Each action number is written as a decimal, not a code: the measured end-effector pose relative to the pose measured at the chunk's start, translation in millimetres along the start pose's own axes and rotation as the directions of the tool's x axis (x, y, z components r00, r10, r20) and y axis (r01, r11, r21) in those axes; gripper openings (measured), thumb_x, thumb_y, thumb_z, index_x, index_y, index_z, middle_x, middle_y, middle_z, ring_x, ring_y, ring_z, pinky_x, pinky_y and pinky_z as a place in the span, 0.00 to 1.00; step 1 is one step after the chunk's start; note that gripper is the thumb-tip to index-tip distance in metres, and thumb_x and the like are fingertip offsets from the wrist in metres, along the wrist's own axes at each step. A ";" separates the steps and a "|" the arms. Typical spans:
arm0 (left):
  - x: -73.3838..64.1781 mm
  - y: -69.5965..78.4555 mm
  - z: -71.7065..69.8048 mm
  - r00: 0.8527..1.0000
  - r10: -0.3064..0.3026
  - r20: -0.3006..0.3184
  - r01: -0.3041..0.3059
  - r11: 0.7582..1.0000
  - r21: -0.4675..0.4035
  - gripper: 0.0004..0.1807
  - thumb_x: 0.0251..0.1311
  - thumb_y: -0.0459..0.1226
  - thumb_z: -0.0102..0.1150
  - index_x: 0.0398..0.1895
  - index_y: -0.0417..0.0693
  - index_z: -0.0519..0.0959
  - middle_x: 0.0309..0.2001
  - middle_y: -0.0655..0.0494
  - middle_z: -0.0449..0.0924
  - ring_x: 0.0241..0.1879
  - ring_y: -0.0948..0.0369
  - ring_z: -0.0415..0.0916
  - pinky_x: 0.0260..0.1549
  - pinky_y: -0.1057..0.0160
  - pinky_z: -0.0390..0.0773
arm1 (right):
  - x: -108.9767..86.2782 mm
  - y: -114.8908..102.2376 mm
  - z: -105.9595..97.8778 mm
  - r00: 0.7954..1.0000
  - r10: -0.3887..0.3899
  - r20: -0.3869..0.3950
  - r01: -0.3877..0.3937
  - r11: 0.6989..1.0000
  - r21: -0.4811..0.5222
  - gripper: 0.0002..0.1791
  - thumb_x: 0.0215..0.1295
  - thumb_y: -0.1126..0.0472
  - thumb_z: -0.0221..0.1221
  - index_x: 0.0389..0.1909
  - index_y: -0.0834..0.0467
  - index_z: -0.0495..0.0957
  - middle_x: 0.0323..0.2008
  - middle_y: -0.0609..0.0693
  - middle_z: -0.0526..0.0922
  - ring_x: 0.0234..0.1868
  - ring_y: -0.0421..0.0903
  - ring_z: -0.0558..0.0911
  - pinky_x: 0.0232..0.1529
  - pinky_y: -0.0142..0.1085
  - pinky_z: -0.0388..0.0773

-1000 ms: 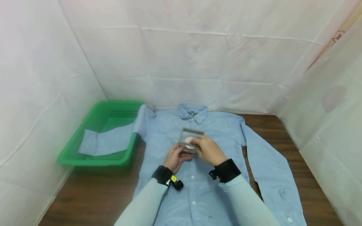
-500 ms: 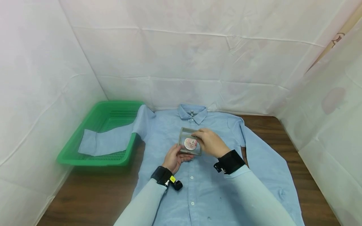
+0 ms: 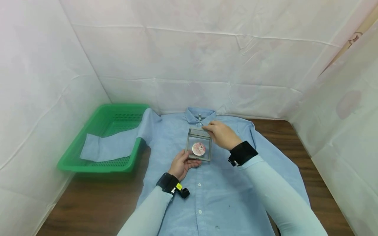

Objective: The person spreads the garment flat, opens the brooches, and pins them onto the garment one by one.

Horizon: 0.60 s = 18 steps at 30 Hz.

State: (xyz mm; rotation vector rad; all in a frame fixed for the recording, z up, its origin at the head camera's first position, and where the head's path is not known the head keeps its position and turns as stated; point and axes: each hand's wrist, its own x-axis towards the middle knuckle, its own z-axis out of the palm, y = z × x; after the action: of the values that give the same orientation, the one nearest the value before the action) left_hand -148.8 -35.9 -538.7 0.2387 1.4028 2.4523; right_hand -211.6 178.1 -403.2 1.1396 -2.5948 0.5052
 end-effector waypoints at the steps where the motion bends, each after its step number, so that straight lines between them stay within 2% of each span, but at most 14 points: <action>1: 0.4 -1.1 -0.4 1.000 -0.004 -0.002 0.004 1.000 -0.002 0.21 0.78 0.42 0.30 0.61 0.34 0.61 0.56 0.24 0.69 0.43 0.52 0.82 0.45 0.56 0.79 | 1.1 2.4 -0.5 1.000 0.005 0.005 -0.005 1.000 0.001 0.18 0.67 0.68 0.58 0.57 0.60 0.78 0.38 0.50 0.79 0.34 0.42 0.76 0.32 0.36 0.73; 5: 0.4 -2.7 0.9 1.000 -0.022 -0.008 0.021 1.000 -0.007 0.21 0.78 0.42 0.30 0.60 0.35 0.62 0.56 0.26 0.70 0.43 0.52 0.82 0.46 0.55 0.79 | 4.3 8.6 -3.4 0.999 0.045 0.020 -0.045 0.999 0.007 0.18 0.70 0.65 0.56 0.59 0.58 0.76 0.40 0.51 0.79 0.34 0.44 0.76 0.33 0.38 0.72; 9: -0.5 -2.5 3.7 0.999 -0.032 -0.009 0.032 0.999 -0.004 0.20 0.78 0.43 0.31 0.59 0.35 0.63 0.53 0.28 0.73 0.42 0.53 0.82 0.45 0.56 0.79 | 7.2 11.5 -6.2 0.996 0.090 0.000 -0.090 0.996 0.011 0.18 0.71 0.63 0.54 0.60 0.57 0.76 0.47 0.56 0.79 0.44 0.52 0.79 0.42 0.44 0.76; 12: -1.2 -2.4 5.1 0.999 -0.034 -0.013 0.034 0.999 -0.001 0.20 0.78 0.43 0.31 0.59 0.35 0.63 0.52 0.29 0.74 0.41 0.53 0.82 0.45 0.57 0.79 | 10.2 15.6 -6.1 0.994 0.113 -0.012 -0.113 0.993 0.022 0.18 0.73 0.62 0.52 0.61 0.57 0.75 0.50 0.58 0.79 0.50 0.55 0.78 0.47 0.48 0.75; 15: -2.4 -2.4 5.9 0.999 -0.036 -0.018 0.036 0.999 0.003 0.21 0.78 0.43 0.32 0.59 0.35 0.63 0.52 0.30 0.74 0.41 0.53 0.82 0.45 0.56 0.79 | 13.2 21.2 -4.6 0.987 0.159 -0.021 -0.157 0.985 0.076 0.18 0.73 0.61 0.52 0.60 0.58 0.75 0.49 0.56 0.80 0.47 0.53 0.79 0.45 0.47 0.75; 18: -4.1 -2.5 6.3 0.999 -0.034 -0.016 0.034 0.999 0.008 0.21 0.78 0.43 0.31 0.60 0.35 0.63 0.53 0.29 0.74 0.42 0.52 0.82 0.46 0.54 0.79 | 14.7 27.1 -1.5 0.969 0.243 -0.040 -0.234 0.960 0.154 0.17 0.72 0.59 0.53 0.59 0.57 0.77 0.45 0.54 0.82 0.43 0.50 0.80 0.40 0.45 0.76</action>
State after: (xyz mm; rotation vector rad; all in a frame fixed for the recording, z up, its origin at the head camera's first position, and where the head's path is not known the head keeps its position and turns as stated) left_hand -142.6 -30.9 -537.7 0.1959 1.4127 2.4268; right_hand -241.3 186.1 -402.1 0.8407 -2.6956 0.7823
